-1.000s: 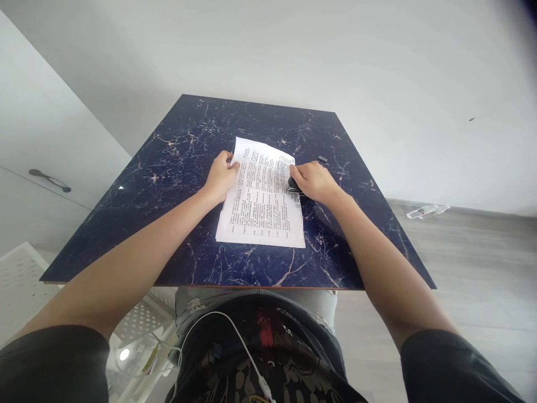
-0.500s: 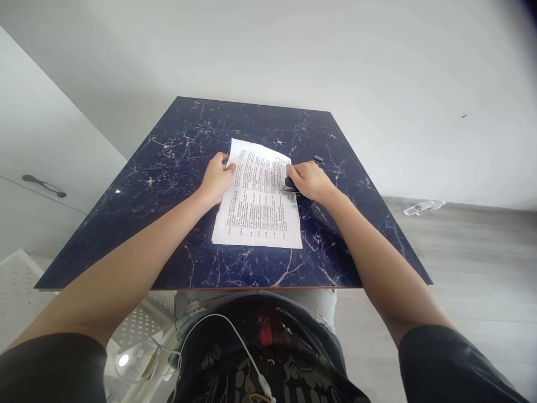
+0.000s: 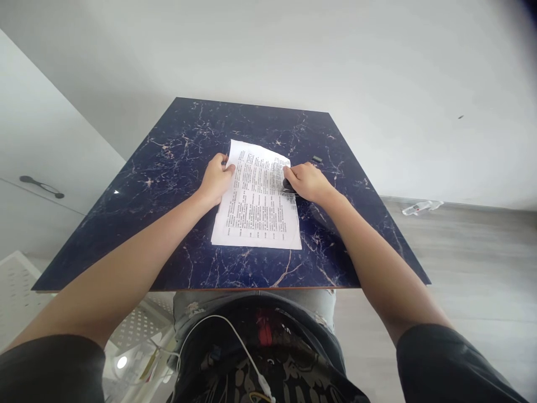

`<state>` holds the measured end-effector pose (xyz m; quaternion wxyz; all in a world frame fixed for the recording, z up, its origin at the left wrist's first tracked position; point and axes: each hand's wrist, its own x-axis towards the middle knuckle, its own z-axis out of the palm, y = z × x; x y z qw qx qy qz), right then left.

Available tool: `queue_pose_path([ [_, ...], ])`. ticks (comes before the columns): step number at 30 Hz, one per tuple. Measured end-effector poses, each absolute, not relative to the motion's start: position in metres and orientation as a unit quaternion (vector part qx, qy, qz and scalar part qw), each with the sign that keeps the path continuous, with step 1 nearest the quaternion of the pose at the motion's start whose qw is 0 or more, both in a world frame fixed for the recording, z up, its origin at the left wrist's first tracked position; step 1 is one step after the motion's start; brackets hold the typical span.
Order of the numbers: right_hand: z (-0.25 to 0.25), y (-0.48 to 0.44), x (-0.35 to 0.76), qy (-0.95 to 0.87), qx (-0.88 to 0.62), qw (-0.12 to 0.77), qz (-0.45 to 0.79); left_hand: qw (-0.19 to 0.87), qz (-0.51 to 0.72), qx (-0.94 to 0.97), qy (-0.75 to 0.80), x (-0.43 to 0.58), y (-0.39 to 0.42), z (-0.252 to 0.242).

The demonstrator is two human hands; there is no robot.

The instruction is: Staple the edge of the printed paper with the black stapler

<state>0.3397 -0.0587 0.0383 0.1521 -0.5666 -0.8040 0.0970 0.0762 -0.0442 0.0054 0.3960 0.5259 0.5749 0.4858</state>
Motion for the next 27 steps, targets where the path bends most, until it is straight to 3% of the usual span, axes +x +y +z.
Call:
queue_pose_path([
  [27, 0.0410, -0.0604, 0.3336, -0.823, -0.560, 0.072, 0.060, 0.390, 0.488, 0.530, 0.574, 0.0740, -0.0415, 0.0002],
])
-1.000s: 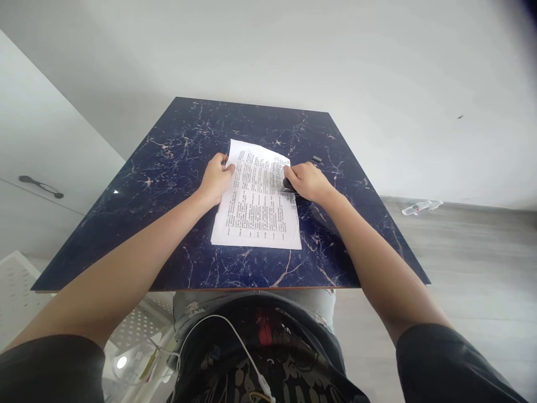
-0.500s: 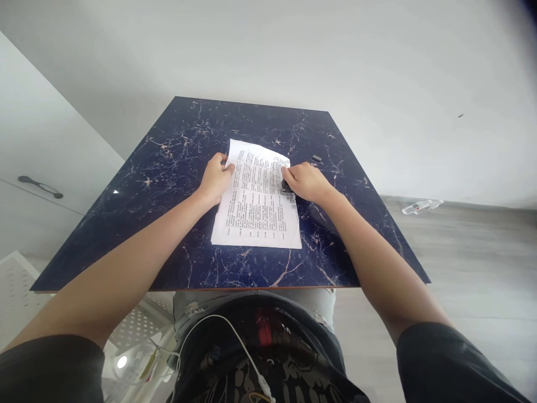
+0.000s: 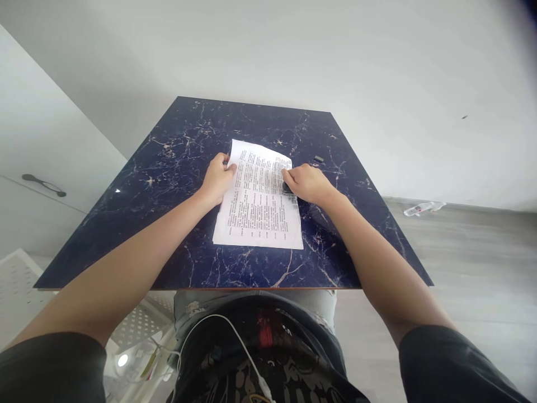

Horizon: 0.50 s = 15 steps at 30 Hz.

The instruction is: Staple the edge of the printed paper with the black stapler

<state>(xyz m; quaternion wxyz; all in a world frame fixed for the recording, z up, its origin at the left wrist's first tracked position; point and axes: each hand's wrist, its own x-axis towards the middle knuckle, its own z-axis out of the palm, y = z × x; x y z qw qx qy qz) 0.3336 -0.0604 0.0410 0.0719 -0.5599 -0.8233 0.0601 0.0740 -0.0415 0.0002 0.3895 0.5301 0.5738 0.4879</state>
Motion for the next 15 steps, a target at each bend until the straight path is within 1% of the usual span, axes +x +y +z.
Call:
queue_pose_path([
  [5, 0.0427, -0.0611, 0.3330, -0.825, -0.557, 0.065, 0.065, 0.390, 0.485, 0.528, 0.578, 0.0742, -0.0420, 0.0011],
  [15, 0.0410, -0.0600, 0.3352, -0.823, -0.557, 0.081, 0.077, 0.389, 0.489, 0.526, 0.577, 0.0737, -0.0410, 0.0003],
])
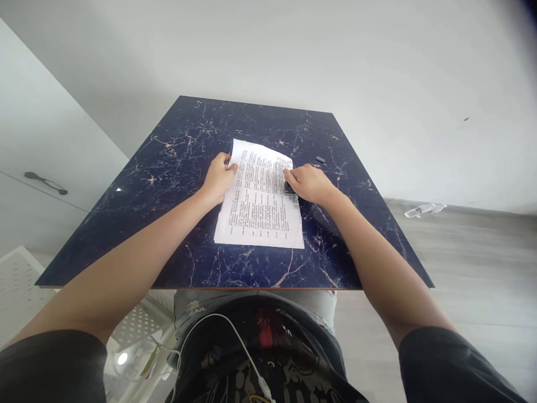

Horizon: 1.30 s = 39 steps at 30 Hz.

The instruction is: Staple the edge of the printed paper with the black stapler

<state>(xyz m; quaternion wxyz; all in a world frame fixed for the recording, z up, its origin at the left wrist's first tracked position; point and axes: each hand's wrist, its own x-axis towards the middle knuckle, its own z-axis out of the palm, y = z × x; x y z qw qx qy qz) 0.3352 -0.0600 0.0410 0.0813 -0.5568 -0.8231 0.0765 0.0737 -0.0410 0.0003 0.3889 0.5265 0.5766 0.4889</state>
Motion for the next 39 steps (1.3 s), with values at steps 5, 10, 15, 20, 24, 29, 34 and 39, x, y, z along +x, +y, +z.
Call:
queue_pose_path([
  [5, 0.042, -0.060, 0.334, -0.822, -0.558, 0.078, 0.082, 0.387, 0.488, 0.527, 0.578, 0.074, -0.042, 0.001],
  [10, 0.042, -0.062, 0.332, -0.825, -0.561, 0.044, 0.054, 0.389, 0.484, 0.530, 0.577, 0.074, -0.041, -0.001],
  [15, 0.038, -0.067, 0.325, -0.849, -0.527, 0.046, 0.010, 0.385, 0.490, 0.532, 0.574, 0.075, -0.039, -0.004],
  [20, 0.035, -0.069, 0.318, -0.849, -0.528, 0.027, -0.015, 0.379, 0.487, 0.536, 0.576, 0.074, -0.040, -0.002],
  [24, 0.036, -0.066, 0.324, -0.826, -0.560, 0.059, 0.020, 0.371, 0.470, 0.555, 0.577, 0.069, -0.038, -0.005],
  [29, 0.040, -0.058, 0.346, -0.786, -0.606, 0.112, 0.050, 0.248, 0.412, 0.641, 0.599, 0.057, -0.034, -0.007],
  [34, 0.052, -0.057, 0.374, -0.765, -0.618, 0.144, 0.111, 0.081, 0.353, 0.721, 0.591, 0.055, -0.042, 0.004],
  [39, 0.062, -0.061, 0.397, -0.811, -0.548, 0.104, 0.176, 0.022, 0.281, 0.819, 0.499, 0.059, -0.049, 0.016],
])
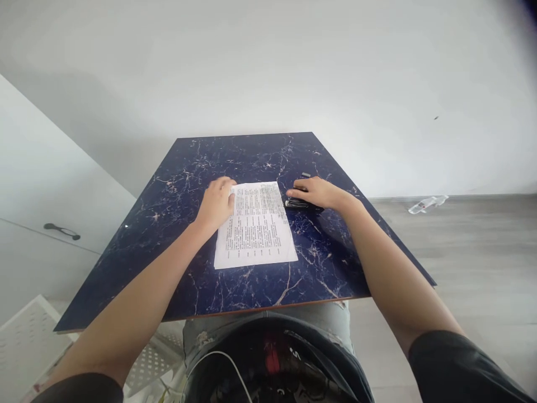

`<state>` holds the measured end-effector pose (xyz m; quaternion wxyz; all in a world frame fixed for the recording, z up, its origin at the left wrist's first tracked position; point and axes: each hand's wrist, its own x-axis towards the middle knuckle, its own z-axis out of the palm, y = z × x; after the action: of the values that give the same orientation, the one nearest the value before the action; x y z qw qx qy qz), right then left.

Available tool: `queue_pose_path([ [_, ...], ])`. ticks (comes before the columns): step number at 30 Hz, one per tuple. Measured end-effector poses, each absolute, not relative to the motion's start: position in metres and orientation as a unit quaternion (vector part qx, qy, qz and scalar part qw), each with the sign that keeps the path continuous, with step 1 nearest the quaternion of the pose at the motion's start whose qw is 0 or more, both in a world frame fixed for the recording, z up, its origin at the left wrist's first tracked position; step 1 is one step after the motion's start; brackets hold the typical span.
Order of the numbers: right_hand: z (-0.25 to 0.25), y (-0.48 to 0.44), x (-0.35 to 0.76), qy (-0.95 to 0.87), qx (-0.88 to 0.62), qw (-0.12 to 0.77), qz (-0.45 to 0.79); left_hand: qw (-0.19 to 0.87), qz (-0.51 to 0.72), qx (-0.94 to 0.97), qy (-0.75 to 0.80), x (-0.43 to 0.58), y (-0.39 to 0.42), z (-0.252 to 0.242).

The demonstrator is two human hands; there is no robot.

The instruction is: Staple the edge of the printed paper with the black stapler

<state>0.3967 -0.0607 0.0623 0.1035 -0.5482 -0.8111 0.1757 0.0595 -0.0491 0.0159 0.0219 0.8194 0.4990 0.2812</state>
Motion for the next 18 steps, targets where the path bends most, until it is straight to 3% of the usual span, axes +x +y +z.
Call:
queue_pose_path([
  [4, 0.061, -0.060, 0.399, -0.834, -0.534, 0.048, 0.132, 0.097, 0.170, 0.888, 0.417, 0.062, -0.047, 0.010],
  [8, 0.064, -0.061, 0.384, -0.776, -0.611, 0.141, 0.067, 0.112, 0.154, 0.894, 0.406, 0.063, -0.046, 0.002],
  [11, 0.066, -0.069, 0.357, -0.733, -0.633, 0.215, 0.129, 0.111, 0.151, 0.892, 0.412, 0.062, -0.046, 0.001],
  [14, 0.056, -0.080, 0.322, -0.750, -0.588, 0.196, 0.229, 0.110, 0.158, 0.892, 0.409, 0.062, -0.046, 0.002],
  [18, 0.037, -0.092, 0.285, -0.785, -0.563, 0.190, 0.173, 0.101, 0.174, 0.896, 0.396, 0.060, -0.042, -0.001],
])
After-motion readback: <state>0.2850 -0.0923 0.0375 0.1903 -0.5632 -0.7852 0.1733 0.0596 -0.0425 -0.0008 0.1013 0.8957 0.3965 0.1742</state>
